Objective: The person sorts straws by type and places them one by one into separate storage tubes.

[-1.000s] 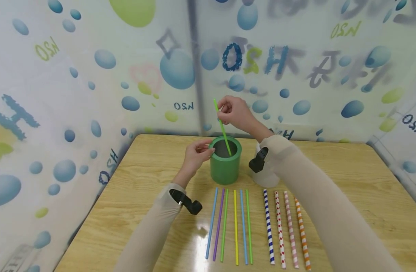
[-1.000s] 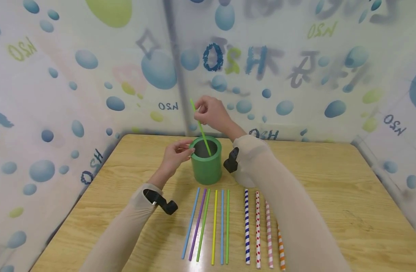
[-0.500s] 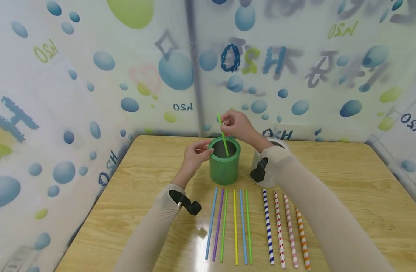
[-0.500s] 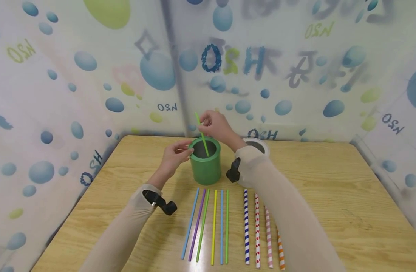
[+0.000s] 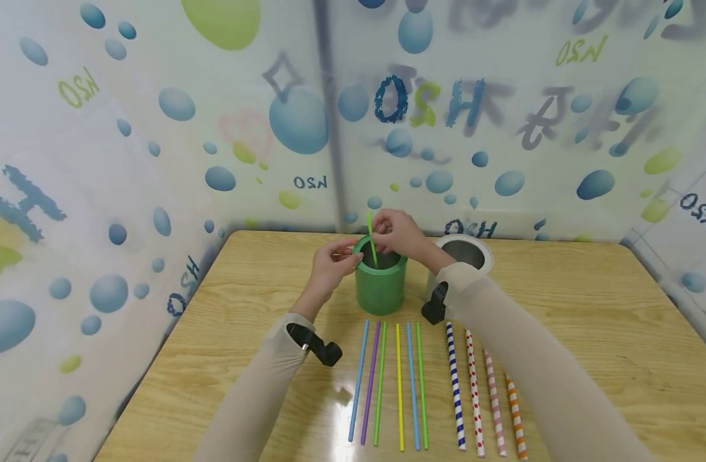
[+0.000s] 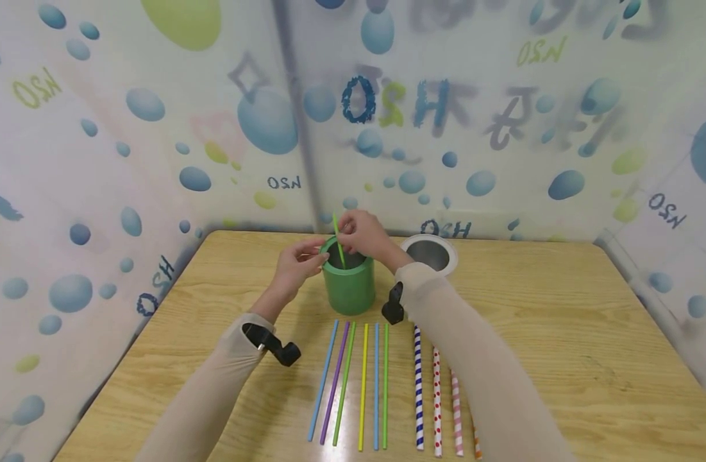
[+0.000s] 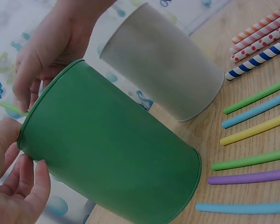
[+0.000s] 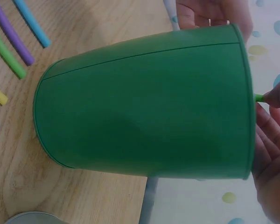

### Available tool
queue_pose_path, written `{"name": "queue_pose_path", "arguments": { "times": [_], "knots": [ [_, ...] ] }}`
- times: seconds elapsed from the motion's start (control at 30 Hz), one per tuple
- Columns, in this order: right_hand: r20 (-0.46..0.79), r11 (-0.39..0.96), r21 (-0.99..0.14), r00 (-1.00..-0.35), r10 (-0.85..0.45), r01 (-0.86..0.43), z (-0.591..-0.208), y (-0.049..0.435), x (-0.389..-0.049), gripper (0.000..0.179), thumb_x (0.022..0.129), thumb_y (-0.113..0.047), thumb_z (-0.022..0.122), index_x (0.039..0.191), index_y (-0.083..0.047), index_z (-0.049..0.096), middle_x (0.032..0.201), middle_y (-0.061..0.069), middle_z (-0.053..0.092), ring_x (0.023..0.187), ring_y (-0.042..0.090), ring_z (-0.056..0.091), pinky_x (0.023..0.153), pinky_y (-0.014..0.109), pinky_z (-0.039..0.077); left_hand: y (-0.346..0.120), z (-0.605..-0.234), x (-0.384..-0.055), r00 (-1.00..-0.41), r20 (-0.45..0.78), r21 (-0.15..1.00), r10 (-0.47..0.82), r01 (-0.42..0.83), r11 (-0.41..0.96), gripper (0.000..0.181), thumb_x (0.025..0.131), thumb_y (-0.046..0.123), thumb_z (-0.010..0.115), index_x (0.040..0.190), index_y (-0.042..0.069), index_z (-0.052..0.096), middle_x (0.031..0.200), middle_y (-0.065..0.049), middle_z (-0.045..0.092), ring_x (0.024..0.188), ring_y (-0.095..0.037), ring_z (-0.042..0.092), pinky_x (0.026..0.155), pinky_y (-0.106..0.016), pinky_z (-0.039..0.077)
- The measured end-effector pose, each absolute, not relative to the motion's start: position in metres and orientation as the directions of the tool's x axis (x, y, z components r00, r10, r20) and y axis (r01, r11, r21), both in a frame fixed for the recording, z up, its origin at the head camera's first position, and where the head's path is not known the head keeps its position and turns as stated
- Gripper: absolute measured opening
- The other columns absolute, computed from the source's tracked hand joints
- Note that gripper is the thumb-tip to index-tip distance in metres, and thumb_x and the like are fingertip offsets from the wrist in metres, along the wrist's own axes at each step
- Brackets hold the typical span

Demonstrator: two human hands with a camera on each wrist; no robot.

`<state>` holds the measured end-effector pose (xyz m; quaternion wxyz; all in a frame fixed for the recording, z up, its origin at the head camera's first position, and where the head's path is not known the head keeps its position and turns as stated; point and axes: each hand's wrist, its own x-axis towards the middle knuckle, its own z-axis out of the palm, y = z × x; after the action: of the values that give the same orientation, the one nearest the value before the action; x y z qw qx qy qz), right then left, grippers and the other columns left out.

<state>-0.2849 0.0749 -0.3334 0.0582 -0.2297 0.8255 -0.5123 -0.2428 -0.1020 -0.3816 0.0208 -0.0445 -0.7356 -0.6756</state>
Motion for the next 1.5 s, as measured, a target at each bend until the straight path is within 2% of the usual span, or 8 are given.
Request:
{"name": "queue_pose_path", "arguments": {
  "times": [0.37, 0.53, 0.63, 0.77, 0.93, 1.27, 1.5],
  "knots": [
    [0.033, 0.485, -0.835, -0.902, -0.429, -0.262, -0.336, 0.068, -0.285, 0.018, 0.085, -0.005, 0.056, 0.101, 0.003, 0.053, 0.085, 0.014, 0.061, 0.067, 0.023, 0.065, 0.057, 0.03, 0.055, -0.103, -0.382, -0.242, -0.995, 0.091, 0.992, 0.051, 0.095, 0.081, 0.031, 0.083, 0.006, 0.066, 0.114, 0.001, 0.062, 0.092, -0.009, 0.052, 0.078, -0.014, 0.055, 0.068, -0.03, 0.054],
    [0.015, 0.53, -0.81, -0.913, -0.408, -0.251, -0.335, 0.065, -0.285, 0.017, 0.086, -0.005, 0.056, 0.101, 0.003, 0.053, 0.086, 0.015, 0.062, 0.067, 0.022, 0.065, 0.057, 0.029, 0.054, -0.102, -0.366, -0.232, -0.994, 0.078, 0.994, 0.074, 0.083, 0.075, 0.033, 0.084, 0.003, 0.065, 0.115, -0.004, 0.06, 0.09, -0.008, 0.052, 0.076, -0.011, 0.054, 0.069, -0.031, 0.054],
    [0.007, 0.568, -0.786, -0.924, -0.382, -0.242, -0.335, 0.062, -0.284, 0.017, 0.086, -0.006, 0.055, 0.101, 0.002, 0.053, 0.086, 0.015, 0.062, 0.067, 0.022, 0.064, 0.056, 0.028, 0.054, -0.101, -0.359, -0.227, -0.994, 0.067, 0.994, 0.085, 0.074, 0.076, 0.033, 0.084, 0.002, 0.064, 0.116, -0.005, 0.059, 0.089, -0.009, 0.052, 0.076, -0.011, 0.054, 0.074, -0.038, 0.053],
    [0.003, 0.601, -0.767, -0.937, -0.348, -0.225, -0.333, 0.059, -0.283, 0.016, 0.086, -0.006, 0.055, 0.101, 0.001, 0.053, 0.086, 0.014, 0.062, 0.067, 0.022, 0.064, 0.057, 0.028, 0.054, -0.101, -0.359, -0.228, -0.995, 0.057, 0.995, 0.085, 0.063, 0.072, 0.033, 0.084, 0.002, 0.064, 0.116, -0.005, 0.059, 0.089, -0.008, 0.052, 0.076, -0.011, 0.054, 0.075, -0.04, 0.053],
    [0.001, 0.613, -0.76, -0.944, -0.331, -0.216, -0.331, 0.057, -0.28, 0.016, 0.087, -0.006, 0.055, 0.101, 0.001, 0.054, 0.086, 0.015, 0.062, 0.068, 0.023, 0.064, 0.057, 0.028, 0.054, -0.101, -0.358, -0.227, -0.995, 0.053, 0.996, 0.083, 0.059, 0.07, 0.033, 0.084, 0.002, 0.064, 0.116, -0.005, 0.059, 0.09, -0.008, 0.052, 0.075, -0.01, 0.054, 0.073, -0.036, 0.053],
    [-0.023, 0.6, -0.776, -0.943, -0.333, -0.193, -0.329, 0.061, -0.278, 0.02, 0.087, -0.009, 0.056, 0.103, 0.003, 0.055, 0.09, 0.016, 0.063, 0.069, 0.022, 0.065, 0.057, 0.03, 0.054, -0.1, -0.358, -0.226, -0.995, 0.05, 0.995, 0.088, 0.058, 0.081, 0.034, 0.085, 0.003, 0.064, 0.117, -0.005, 0.058, 0.09, -0.008, 0.051, 0.076, -0.01, 0.054, 0.077, -0.041, 0.052],
    [-0.011, 0.608, -0.762, -0.933, -0.359, -0.225, -0.318, 0.065, -0.276, 0.019, 0.088, -0.01, 0.057, 0.102, 0.001, 0.058, 0.085, 0.015, 0.063, 0.065, 0.021, 0.065, 0.055, 0.028, 0.054, -0.102, -0.358, -0.227, -0.995, 0.058, 0.995, 0.087, 0.064, 0.072, 0.034, 0.084, 0.003, 0.064, 0.117, -0.005, 0.058, 0.09, -0.009, 0.051, 0.076, -0.011, 0.054, 0.076, -0.042, 0.053]
  ]
}}
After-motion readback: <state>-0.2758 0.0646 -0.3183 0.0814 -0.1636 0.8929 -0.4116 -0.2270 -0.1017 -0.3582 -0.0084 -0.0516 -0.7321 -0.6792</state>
